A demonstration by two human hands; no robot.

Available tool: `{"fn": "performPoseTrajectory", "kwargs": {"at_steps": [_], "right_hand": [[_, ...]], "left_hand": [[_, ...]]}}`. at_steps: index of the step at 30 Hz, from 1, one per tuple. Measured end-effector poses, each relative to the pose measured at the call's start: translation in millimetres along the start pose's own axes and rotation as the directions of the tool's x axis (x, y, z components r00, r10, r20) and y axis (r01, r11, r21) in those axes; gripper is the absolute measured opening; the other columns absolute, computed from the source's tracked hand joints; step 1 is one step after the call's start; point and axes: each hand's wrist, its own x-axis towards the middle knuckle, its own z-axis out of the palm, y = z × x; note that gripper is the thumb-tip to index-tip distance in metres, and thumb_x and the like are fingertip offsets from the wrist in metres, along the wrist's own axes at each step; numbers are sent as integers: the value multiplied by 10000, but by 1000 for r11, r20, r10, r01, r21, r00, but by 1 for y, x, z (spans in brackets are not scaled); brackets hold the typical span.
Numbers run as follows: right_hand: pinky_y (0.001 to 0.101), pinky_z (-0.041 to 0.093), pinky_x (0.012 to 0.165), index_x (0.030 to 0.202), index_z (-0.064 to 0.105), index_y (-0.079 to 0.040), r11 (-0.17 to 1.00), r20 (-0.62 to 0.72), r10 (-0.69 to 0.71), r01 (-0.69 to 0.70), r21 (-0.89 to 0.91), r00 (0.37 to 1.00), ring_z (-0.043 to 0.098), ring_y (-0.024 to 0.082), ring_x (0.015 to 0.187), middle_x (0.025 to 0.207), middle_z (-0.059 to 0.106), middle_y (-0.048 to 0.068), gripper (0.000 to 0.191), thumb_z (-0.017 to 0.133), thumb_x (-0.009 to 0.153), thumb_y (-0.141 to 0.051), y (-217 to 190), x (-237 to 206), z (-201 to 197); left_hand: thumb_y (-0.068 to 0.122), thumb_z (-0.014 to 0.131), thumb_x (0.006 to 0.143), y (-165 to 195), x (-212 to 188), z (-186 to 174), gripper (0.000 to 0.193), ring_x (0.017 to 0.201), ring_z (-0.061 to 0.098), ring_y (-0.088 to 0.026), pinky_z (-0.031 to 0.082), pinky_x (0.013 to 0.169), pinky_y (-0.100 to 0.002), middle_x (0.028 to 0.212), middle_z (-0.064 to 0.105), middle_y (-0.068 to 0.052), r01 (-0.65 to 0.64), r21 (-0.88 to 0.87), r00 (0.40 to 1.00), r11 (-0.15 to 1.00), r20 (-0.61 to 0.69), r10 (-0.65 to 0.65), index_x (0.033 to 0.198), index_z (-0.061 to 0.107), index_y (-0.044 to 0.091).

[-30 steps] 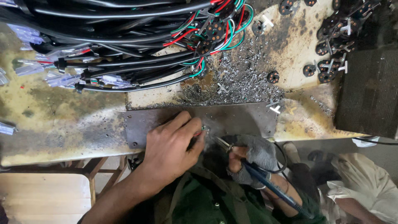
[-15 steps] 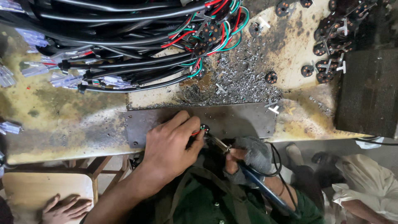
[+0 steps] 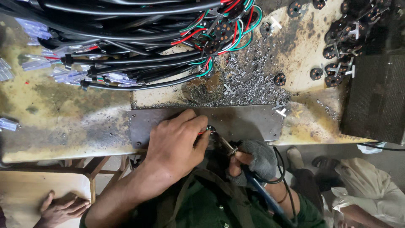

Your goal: The person solders red and green wire leads onto small switch components at a workbench using a soldering iron, working on one component at a time and placing finished assemblies with a pile of completed wired components.

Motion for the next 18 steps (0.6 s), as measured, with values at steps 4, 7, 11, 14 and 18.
{"fn": "performPoseTrajectory", "kwargs": {"at_steps": [4, 7, 11, 14, 18], "right_hand": [[225, 487, 623, 875, 610, -37, 612, -76, -720, 581, -536, 689, 601, 117, 687, 774, 625, 20, 68, 671, 903, -47, 9, -12, 16], [224, 499, 598, 826, 639, -50, 682, -58, -630, 516, -518, 774, 613, 111, 652, 734, 633, 12, 81, 686, 882, -16, 10, -14, 11], [246, 477, 531, 815, 647, -34, 981, -144, -42, 68, 181, 989, 599, 130, 589, 687, 638, 43, 61, 694, 849, -16, 8, -1, -6], [236, 513, 588, 861, 682, -27, 979, -152, -203, 203, -18, 967, 635, 106, 677, 738, 672, 34, 59, 733, 835, -12, 21, -4, -10], [212, 522, 589, 834, 693, -51, 698, -132, -562, 383, -605, 816, 624, 78, 669, 743, 683, 7, 82, 771, 856, -40, 38, -10, -10]], "left_hand": [[189, 728, 825, -2, 5, 0, 130, 714, 684, -340, 528, 605, -483, 814, 626, -83, -24, 8, 1000, 1000, -5, 24, 822, 650, 86], [202, 736, 813, -3, 7, 0, 145, 705, 677, -350, 522, 600, -489, 803, 628, -83, -40, 13, 999, 999, 6, 40, 805, 648, 87], [211, 735, 826, -5, 5, 0, 156, 700, 675, -353, 512, 589, -497, 802, 628, -85, -27, 20, 999, 999, 37, 26, 795, 641, 90], [204, 731, 830, -4, 5, 0, 150, 707, 677, -355, 514, 592, -497, 804, 621, -89, -47, 12, 998, 999, 32, 46, 803, 637, 90], [189, 721, 833, -3, 5, -1, 137, 698, 682, -355, 529, 597, -491, 842, 621, -86, -32, -5, 998, 999, 50, 33, 828, 635, 83]]}}
